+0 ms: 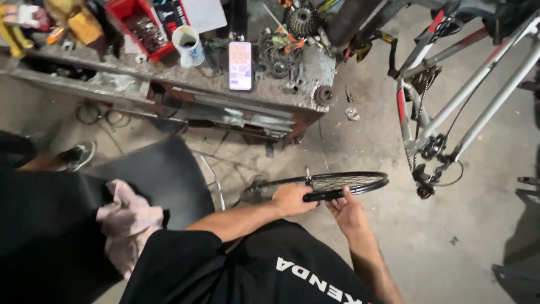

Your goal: The person installs a bicycle tire onto a wheel rim by hand. They repeatedly press the tire bead into the rim, rotate the wheel to check the fit, and adjust the tire position to ensure it is seated correctly.

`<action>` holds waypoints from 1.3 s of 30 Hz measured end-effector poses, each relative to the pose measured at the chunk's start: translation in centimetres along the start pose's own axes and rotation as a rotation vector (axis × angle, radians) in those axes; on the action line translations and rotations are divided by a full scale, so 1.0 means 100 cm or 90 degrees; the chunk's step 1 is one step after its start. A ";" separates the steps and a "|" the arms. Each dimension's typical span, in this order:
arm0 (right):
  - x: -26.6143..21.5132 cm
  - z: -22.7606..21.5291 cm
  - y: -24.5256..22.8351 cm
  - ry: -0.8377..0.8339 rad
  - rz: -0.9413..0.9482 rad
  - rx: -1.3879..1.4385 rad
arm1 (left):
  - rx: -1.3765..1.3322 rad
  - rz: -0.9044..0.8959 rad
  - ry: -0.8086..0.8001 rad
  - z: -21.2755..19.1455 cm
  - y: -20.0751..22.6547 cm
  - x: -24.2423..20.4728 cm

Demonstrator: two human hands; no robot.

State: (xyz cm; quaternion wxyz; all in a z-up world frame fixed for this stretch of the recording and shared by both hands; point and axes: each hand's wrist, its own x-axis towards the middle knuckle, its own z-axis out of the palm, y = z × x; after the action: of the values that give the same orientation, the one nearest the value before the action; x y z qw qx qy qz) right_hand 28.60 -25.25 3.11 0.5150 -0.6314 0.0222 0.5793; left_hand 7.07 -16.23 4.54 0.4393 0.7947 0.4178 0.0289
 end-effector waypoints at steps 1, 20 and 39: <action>-0.012 -0.012 0.009 -0.008 -0.001 0.008 | 0.011 -0.001 0.003 -0.002 0.008 -0.013; -0.220 -0.230 0.124 0.188 -0.058 -0.112 | 0.005 0.090 -0.050 -0.020 0.269 -0.227; -0.265 -0.150 0.111 -0.111 -0.340 0.168 | -0.094 0.430 -0.171 -0.142 0.264 -0.353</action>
State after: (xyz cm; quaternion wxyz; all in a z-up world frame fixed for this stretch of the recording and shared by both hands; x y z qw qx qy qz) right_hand 23.57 -55.65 13.16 0.7265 -0.4905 -0.1134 0.4677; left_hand -4.84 -38.05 43.68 0.5118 0.8508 0.0674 0.0980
